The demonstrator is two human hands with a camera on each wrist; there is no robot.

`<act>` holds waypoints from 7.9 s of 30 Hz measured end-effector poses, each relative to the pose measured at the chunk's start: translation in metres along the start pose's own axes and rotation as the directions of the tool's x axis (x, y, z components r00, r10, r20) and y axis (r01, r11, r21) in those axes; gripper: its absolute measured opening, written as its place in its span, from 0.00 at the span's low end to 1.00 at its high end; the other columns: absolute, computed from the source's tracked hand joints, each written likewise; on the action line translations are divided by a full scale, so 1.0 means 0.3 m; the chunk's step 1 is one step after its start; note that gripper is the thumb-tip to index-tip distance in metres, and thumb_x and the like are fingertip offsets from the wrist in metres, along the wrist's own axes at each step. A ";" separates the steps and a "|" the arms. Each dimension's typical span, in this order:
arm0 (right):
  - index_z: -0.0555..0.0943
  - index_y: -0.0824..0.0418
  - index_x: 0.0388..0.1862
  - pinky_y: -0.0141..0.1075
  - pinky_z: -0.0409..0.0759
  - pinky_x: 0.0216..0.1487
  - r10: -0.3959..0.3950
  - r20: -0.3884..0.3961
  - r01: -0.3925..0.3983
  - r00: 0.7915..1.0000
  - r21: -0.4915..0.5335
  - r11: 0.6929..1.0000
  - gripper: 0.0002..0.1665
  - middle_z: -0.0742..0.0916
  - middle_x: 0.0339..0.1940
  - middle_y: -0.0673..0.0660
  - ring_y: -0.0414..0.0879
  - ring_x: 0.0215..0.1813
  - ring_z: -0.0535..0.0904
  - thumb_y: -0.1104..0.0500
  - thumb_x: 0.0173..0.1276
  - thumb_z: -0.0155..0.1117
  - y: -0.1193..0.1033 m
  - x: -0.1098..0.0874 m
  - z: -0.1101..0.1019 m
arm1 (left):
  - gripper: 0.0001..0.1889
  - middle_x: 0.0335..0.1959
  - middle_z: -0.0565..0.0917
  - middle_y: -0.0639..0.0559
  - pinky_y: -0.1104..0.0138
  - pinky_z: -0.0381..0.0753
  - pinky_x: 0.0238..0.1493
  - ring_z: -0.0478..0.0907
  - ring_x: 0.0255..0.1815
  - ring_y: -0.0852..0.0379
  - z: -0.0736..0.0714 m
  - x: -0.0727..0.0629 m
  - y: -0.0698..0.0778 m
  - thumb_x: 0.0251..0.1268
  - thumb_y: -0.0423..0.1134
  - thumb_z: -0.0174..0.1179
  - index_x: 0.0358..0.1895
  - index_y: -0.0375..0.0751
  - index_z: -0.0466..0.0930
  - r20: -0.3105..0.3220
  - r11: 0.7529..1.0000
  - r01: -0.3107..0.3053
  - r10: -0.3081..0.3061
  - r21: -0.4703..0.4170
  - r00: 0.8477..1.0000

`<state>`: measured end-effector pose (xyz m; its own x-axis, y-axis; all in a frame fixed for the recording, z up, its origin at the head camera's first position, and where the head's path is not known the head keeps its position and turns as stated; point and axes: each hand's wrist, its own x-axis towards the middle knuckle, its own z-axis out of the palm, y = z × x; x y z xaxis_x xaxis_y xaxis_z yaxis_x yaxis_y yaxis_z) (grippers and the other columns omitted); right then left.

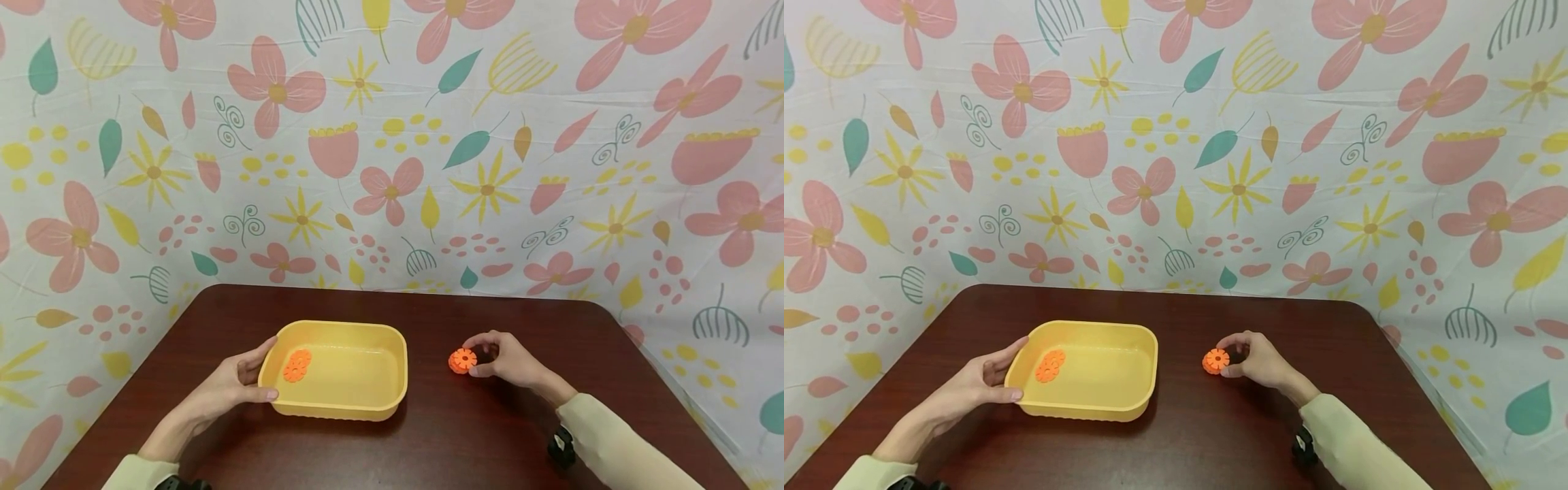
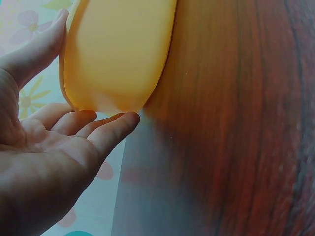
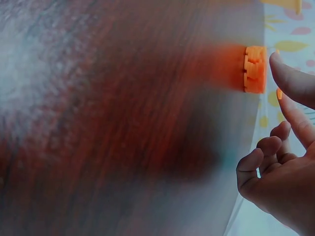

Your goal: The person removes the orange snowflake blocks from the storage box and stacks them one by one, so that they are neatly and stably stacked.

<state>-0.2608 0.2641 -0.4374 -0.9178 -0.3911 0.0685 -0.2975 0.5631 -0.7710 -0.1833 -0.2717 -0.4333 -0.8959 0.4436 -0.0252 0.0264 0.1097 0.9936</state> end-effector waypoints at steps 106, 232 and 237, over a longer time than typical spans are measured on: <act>0.90 0.55 0.52 0.36 0.70 0.37 -0.314 0.268 0.321 0.911 0.021 0.947 0.19 0.81 0.38 0.51 0.47 0.35 0.71 0.60 0.62 0.83 -0.494 0.280 0.374 | 0.48 0.84 0.52 0.31 0.60 0.82 0.59 0.65 0.76 0.31 -0.015 0.000 -0.017 0.73 0.28 0.65 0.87 0.39 0.42 0.028 0.999 -0.027 0.028 -0.035 0.999; 0.87 0.67 0.51 0.28 0.74 0.33 -0.286 0.414 0.319 0.864 -0.012 0.948 0.19 0.86 0.35 0.58 0.37 0.28 0.74 0.72 0.60 0.78 -0.494 0.349 0.523 | 0.48 0.79 0.57 0.23 0.63 0.79 0.63 0.63 0.76 0.26 -0.003 -0.030 -0.002 0.64 0.29 0.72 0.81 0.23 0.52 -0.031 0.990 -0.103 0.106 0.099 0.994; 0.87 0.67 0.52 0.29 0.73 0.32 -0.307 0.386 0.334 0.870 -0.002 0.943 0.19 0.85 0.36 0.57 0.40 0.25 0.72 0.71 0.61 0.78 -0.496 0.328 0.488 | 0.48 0.80 0.56 0.22 0.65 0.79 0.62 0.62 0.76 0.25 -0.001 -0.030 0.008 0.64 0.29 0.72 0.81 0.23 0.51 -0.022 0.993 -0.085 0.088 0.087 0.996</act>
<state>-0.2683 0.0352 -0.4085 -0.6055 -0.7942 0.0520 -0.5875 0.4020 -0.7023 -0.1753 -0.2757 -0.4307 -0.8998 0.4316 0.0644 0.1410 0.1480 0.9789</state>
